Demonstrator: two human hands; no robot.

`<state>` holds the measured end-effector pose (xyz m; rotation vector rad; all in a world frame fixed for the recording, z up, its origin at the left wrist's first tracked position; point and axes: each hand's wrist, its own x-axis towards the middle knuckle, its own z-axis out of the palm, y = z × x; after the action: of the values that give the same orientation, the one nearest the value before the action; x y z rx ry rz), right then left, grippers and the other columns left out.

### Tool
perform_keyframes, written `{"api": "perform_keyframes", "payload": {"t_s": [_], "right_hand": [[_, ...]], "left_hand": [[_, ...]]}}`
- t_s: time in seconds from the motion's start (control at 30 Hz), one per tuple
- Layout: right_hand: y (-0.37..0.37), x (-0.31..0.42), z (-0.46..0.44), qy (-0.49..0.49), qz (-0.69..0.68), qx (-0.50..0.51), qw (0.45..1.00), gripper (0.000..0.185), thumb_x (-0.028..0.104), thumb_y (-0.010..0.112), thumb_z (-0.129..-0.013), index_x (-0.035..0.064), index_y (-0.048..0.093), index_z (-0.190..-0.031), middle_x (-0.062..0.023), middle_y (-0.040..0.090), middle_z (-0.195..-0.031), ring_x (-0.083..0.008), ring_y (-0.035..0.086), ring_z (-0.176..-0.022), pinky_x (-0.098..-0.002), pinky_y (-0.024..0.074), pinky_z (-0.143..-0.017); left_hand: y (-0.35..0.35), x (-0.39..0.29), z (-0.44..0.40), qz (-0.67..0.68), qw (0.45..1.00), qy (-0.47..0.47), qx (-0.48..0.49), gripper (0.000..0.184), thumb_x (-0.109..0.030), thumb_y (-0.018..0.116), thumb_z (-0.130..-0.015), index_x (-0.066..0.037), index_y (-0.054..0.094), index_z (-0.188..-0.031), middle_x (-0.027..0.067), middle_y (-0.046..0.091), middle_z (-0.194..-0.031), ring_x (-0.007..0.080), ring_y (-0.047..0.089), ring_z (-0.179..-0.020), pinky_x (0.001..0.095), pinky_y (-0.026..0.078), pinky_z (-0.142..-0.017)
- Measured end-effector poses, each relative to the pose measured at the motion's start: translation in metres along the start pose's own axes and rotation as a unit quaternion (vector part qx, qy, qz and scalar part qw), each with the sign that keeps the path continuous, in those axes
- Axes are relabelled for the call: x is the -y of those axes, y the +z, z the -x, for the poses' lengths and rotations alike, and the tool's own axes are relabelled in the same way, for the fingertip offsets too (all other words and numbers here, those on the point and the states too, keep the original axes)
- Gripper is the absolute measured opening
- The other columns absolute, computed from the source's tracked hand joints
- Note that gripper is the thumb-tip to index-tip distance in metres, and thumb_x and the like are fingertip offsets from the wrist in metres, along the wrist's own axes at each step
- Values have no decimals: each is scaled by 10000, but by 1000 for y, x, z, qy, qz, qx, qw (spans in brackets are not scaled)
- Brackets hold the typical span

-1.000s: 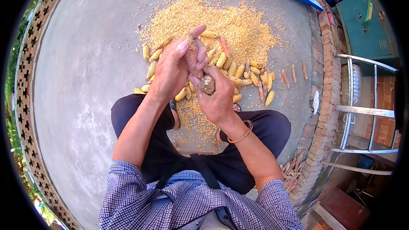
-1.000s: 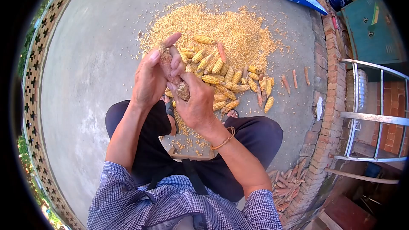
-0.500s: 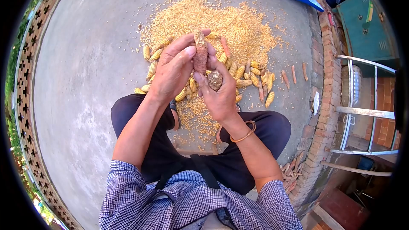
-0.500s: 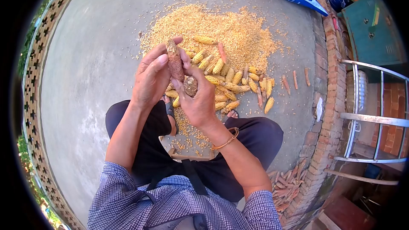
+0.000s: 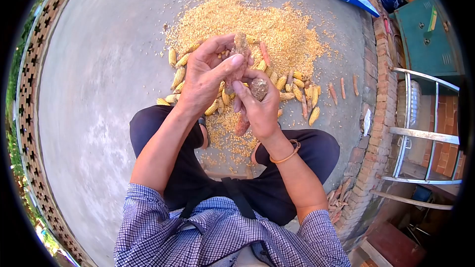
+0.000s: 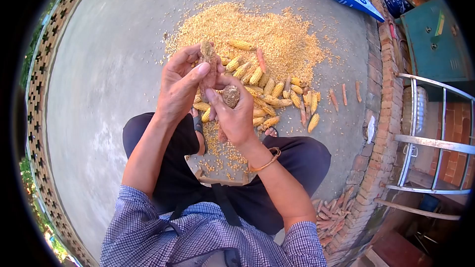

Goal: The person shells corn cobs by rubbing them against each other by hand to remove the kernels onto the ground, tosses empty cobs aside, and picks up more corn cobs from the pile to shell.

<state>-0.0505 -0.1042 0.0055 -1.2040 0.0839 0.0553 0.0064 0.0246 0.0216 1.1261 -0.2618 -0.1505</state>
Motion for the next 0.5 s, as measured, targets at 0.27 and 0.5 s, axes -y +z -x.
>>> {"api": "perform_keyframes", "payload": {"t_s": [0.27, 0.5], "right_hand": [[-12, 14, -4, 47, -15, -1, 999, 208, 138, 611, -967, -6, 600, -1117, -63, 674, -824, -51, 527, -538, -177, 395, -472], [-79, 82, -24, -28, 88, -82, 992, 214, 164, 649, -943, -8, 644, -1070, -53, 681, -797, -37, 523, -550, -168, 389, -466]], "left_hand": [[-7, 13, -5, 20, 993, -82, -82, 306, -123, 496, -1013, 54, 546, -1258, 139, 652, -1065, 199, 656, -967, 340, 545, -884], [-16, 20, -5, -12, 993, -104, -56, 315, -5, 376, -1006, 92, 513, -1273, 201, 640, -1082, 255, 672, -989, 348, 551, -928]]}}
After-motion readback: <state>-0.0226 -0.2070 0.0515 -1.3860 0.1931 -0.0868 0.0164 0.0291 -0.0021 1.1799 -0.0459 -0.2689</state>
